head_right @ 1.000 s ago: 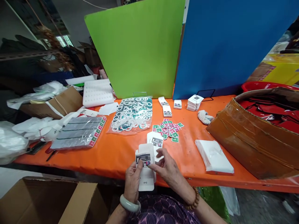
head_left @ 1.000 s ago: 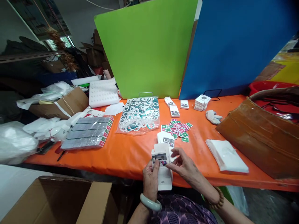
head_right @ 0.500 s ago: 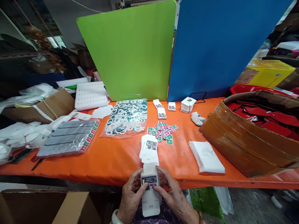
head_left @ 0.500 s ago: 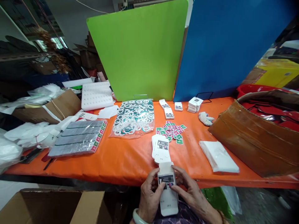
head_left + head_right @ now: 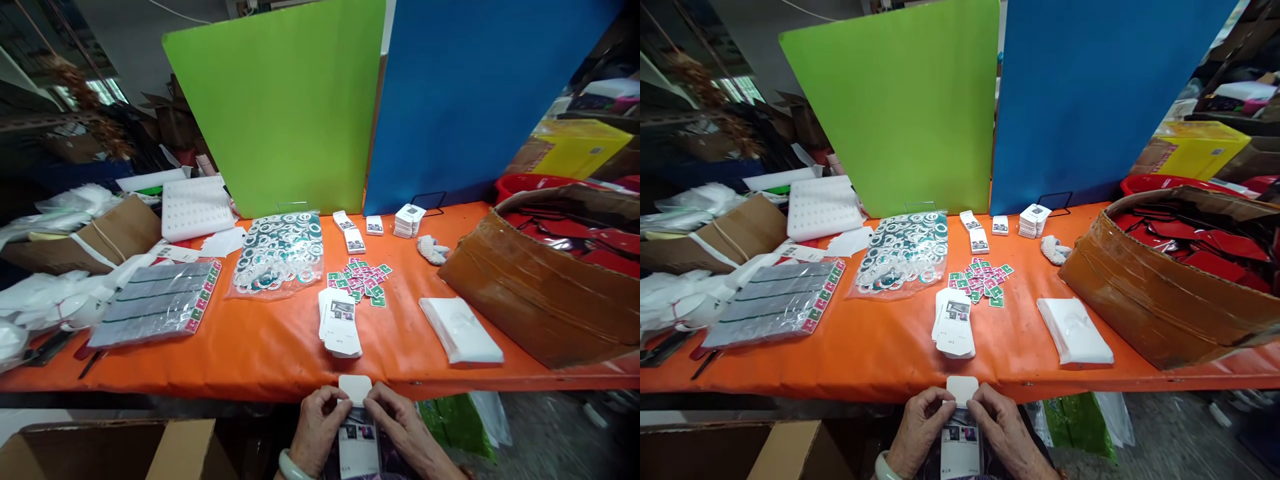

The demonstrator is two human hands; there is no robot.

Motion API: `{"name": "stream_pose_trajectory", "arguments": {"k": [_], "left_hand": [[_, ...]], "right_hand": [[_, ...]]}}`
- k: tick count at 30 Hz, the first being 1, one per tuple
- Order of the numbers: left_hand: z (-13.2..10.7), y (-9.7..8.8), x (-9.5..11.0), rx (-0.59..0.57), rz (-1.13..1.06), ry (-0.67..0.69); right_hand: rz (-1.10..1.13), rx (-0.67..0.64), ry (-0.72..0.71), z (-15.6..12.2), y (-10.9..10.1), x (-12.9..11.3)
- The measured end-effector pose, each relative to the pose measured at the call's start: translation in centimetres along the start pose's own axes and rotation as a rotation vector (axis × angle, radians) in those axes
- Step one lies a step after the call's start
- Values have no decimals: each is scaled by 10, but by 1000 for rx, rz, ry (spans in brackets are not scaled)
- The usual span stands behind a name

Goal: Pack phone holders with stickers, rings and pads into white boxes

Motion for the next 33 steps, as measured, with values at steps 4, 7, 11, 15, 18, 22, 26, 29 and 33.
{"name": "stream_pose_trajectory", "arguments": {"k": [4,7,11,15,18,22,26,29,33], "left_hand": [[11,0,11,68,-81,105],[17,1,12,99,-235,53],[22,3,8,32,-242,26],[18,-1,7,63,-57,120],[13,-2,8,56,-30,185],[10,-1,10,70,-27,177],[16,3,11,76,-159,32],[21,4,13,63,-199,-32],[20,-1,12,40,-168,-20]], "right_hand": [[153,84,-6,12,1,-6],[360,-24,14,22,-1,-13],[206,-71,-2,25,-9,-19],[-50,11,-207,13,-12,-24],[-62,-2,-241,4,-9,-22],[-56,56,-212,1,-9,-22],[10,41,-64,9,-11,-26],[138,-23,41,17,-10,-26],[162,-25,38,20,-6,-17]]}}
Point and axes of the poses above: each hand's wrist, its own z-axis towards the middle knuckle, its own y-axis out of the palm, x = y × z, the point moved 4 cm from there along z, towards the middle knuckle, and after that the axes turned 13 degrees about y, right-handed, at the moved point
